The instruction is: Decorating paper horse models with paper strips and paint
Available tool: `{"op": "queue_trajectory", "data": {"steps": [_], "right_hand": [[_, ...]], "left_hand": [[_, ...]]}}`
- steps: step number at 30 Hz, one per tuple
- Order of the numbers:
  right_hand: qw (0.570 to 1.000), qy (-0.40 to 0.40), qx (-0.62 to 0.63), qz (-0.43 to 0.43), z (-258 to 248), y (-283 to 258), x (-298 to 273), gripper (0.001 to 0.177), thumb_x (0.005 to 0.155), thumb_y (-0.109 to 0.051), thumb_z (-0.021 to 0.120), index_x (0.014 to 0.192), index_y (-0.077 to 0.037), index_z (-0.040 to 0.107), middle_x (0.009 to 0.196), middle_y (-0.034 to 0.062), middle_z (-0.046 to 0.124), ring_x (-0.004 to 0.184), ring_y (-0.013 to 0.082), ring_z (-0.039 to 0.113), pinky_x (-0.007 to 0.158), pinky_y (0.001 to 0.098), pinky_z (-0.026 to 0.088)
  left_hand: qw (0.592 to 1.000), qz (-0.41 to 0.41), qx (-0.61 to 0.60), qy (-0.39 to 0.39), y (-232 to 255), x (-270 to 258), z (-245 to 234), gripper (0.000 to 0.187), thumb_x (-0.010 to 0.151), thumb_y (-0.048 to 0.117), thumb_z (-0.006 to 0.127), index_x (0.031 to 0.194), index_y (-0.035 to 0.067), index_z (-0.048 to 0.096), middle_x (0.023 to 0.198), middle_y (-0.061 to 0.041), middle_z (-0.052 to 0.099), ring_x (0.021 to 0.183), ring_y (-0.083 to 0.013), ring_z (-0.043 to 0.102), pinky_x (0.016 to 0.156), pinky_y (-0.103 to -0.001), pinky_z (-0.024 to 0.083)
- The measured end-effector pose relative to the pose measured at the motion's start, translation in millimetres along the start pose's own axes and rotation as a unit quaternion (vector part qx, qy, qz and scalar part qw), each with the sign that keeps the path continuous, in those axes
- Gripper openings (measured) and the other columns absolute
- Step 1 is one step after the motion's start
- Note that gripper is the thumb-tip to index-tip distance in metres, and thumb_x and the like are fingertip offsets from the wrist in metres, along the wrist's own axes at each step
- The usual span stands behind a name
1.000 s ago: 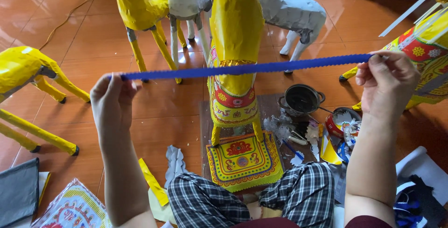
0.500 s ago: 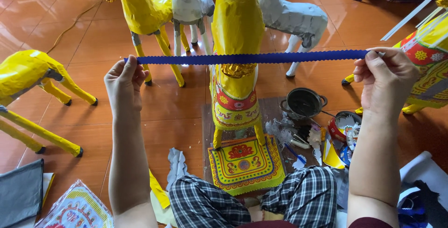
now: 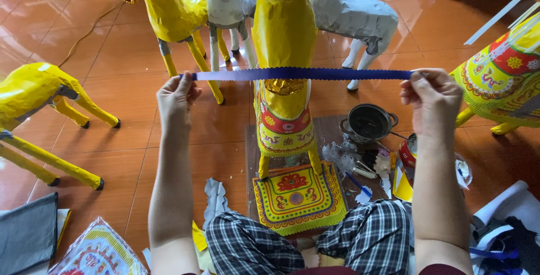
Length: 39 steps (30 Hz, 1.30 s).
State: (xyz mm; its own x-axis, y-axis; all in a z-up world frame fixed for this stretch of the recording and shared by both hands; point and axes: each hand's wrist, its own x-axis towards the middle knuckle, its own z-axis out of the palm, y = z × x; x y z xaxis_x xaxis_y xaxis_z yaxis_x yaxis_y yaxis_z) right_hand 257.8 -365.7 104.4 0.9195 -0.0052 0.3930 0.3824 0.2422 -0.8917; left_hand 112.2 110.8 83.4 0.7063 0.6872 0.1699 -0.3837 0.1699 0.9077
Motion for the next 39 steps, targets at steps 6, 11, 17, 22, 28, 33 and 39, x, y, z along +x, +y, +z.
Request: {"op": "queue_trajectory", "data": {"steps": [6, 11, 17, 22, 28, 33, 39], "right_hand": [[0.993, 0.018, 0.072, 0.089, 27, 78, 13, 0.006, 0.097, -0.007, 0.071, 0.096, -0.010, 0.067, 0.074, 0.0097, 0.068, 0.061, 0.0137, 0.071, 0.054, 0.0223, 0.060], [0.977, -0.045, 0.115, 0.176, 68, 141, 23, 0.004, 0.096, -0.009, 0.072, 0.098, -0.009, 0.069, 0.076, 0.0085, 0.072, 0.065, 0.0142, 0.074, 0.056, 0.0219, 0.063], [0.967, -0.104, 0.130, 0.192, 117, 177, 25, 0.013, 0.092, -0.017, 0.078, 0.103, -0.012, 0.073, 0.091, 0.0012, 0.074, 0.084, 0.0107, 0.073, 0.071, 0.0209, 0.059], [0.966, -0.120, 0.148, 0.176, 147, 185, 33, 0.013, 0.091, -0.017, 0.080, 0.099, -0.010, 0.073, 0.093, 0.0006, 0.074, 0.086, 0.0084, 0.071, 0.072, 0.0189, 0.058], [0.962, -0.147, 0.130, 0.190, 154, 185, 40, 0.018, 0.090, -0.020, 0.082, 0.096, -0.005, 0.073, 0.087, 0.0036, 0.073, 0.084, 0.0105, 0.072, 0.067, 0.0175, 0.057], [0.963, -0.168, 0.080, 0.193, 150, 181, 48, 0.022, 0.089, -0.023, 0.085, 0.092, -0.005, 0.072, 0.079, 0.0023, 0.070, 0.078, 0.0083, 0.069, 0.064, 0.0153, 0.053], [0.960, -0.195, 0.046, 0.195, 150, 167, 51, 0.023, 0.088, -0.025, 0.085, 0.089, -0.007, 0.072, 0.075, 0.0003, 0.070, 0.073, 0.0042, 0.067, 0.063, 0.0129, 0.051]], "left_hand": [[0.999, -0.024, 0.022, 0.031, -75, 27, 18, 0.021, 0.091, 0.026, 0.084, 0.088, 0.010, 0.071, 0.072, -0.003, 0.068, 0.064, -0.0079, 0.070, 0.073, -0.027, 0.067], [0.995, -0.094, -0.012, 0.000, -113, 36, 47, 0.018, 0.088, 0.024, 0.086, 0.087, 0.015, 0.071, 0.075, 0.004, 0.069, 0.071, -0.0045, 0.069, 0.079, -0.022, 0.060], [0.992, -0.117, -0.024, -0.037, -131, 39, 75, 0.017, 0.090, 0.023, 0.085, 0.092, 0.013, 0.072, 0.084, 0.003, 0.072, 0.084, -0.0056, 0.068, 0.097, -0.028, 0.051], [0.990, -0.115, -0.053, -0.067, -151, 49, 80, 0.018, 0.092, 0.019, 0.084, 0.099, 0.008, 0.072, 0.090, -0.004, 0.072, 0.092, -0.0133, 0.071, 0.103, -0.036, 0.051], [0.990, -0.106, -0.062, -0.067, -168, 51, 84, 0.023, 0.091, 0.012, 0.082, 0.109, 0.002, 0.072, 0.090, -0.011, 0.075, 0.081, -0.0190, 0.077, 0.086, -0.033, 0.061], [0.992, -0.100, -0.048, -0.066, -165, 48, 88, 0.026, 0.090, 0.009, 0.081, 0.112, -0.001, 0.071, 0.093, -0.015, 0.076, 0.080, -0.0228, 0.078, 0.082, -0.034, 0.063], [0.993, -0.091, -0.039, -0.062, -153, 37, 102, 0.025, 0.089, 0.003, 0.077, 0.113, -0.001, 0.070, 0.092, -0.013, 0.074, 0.079, -0.0196, 0.077, 0.078, -0.029, 0.063]]}}
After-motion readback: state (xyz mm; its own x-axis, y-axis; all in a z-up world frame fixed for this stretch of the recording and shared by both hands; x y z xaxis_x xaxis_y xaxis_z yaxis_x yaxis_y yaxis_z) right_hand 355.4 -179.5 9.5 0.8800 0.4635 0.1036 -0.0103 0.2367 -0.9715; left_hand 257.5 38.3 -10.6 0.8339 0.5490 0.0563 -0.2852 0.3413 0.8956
